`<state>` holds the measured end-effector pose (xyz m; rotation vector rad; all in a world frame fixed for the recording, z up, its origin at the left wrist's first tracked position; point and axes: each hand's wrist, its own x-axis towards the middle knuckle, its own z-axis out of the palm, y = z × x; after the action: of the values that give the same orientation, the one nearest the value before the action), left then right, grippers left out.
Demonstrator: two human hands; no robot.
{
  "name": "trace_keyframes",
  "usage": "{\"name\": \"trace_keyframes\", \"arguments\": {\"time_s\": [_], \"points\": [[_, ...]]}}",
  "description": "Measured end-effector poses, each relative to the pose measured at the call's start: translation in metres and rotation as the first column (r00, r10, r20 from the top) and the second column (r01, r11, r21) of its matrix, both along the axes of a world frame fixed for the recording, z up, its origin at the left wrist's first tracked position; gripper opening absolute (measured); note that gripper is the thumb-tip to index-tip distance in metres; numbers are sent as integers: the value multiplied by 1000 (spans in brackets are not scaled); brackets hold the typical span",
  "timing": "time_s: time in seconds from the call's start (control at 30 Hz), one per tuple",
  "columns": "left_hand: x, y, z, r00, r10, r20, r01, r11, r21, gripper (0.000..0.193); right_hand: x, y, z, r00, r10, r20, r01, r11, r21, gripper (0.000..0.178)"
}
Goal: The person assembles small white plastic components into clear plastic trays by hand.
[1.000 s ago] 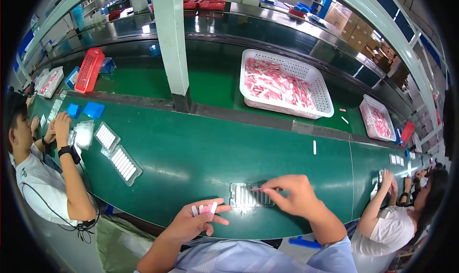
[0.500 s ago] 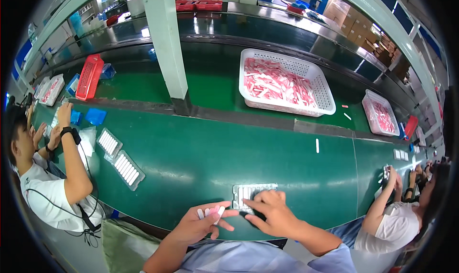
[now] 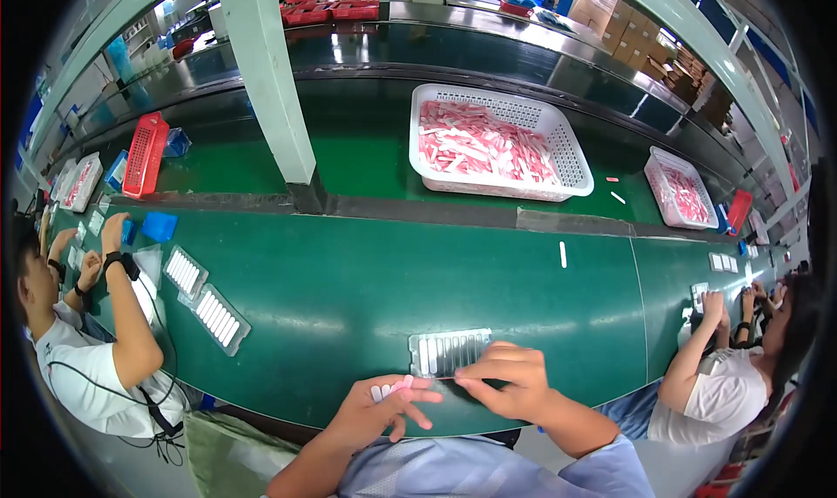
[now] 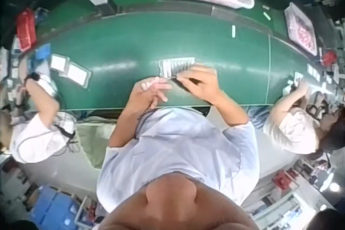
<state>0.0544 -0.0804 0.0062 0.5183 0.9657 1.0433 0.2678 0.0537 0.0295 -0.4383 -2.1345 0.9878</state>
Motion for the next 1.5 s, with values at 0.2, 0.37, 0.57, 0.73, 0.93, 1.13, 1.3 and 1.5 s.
{"name": "trace_keyframes", "arguments": {"time_s": [0.2, 0.37, 0.57, 0.73, 0.93, 1.13, 1.3, 1.5], "points": [[-6, -5, -7, 997, 53, -48, -52, 999, 14, 36, 7, 6, 6, 998, 2, -64, 5, 994, 105, 18], [-2, -5, -5, 994, 103, 23, -102, 994, -30, 32, 10, 5, -1, 998, -64, -22, 66, 992, 106, 24], [-4, -8, -7, 998, 59, -6, -59, 998, -13, 36, 7, 13, -5, 937, -322, 134, 212, 831, 514, 19], [-6, -9, -8, 999, 42, 20, -42, 999, 1, 38, -2, -8, -11, 883, -316, 349, 51, 802, 596, 24], [-10, -9, -4, 997, -21, 81, 20, 1000, 15, 50, -3, -15, -2, 829, -159, 536, -8, 955, 296, 36], [-4, -4, 0, 993, -78, 86, 79, 997, -11, 52, -7, -7, 8, 900, -188, 394, 103, 969, 226, 29], [4, 2, -1, 952, -282, 115, 275, 959, 75, 48, -17, -9, 3, 956, 157, 248, -123, 982, -146, 10], [-7, -5, 2, 996, -82, 21, 82, 996, -30, 55, 3, 16, -1, 989, -137, 52, 117, 952, 283, 15]]}}
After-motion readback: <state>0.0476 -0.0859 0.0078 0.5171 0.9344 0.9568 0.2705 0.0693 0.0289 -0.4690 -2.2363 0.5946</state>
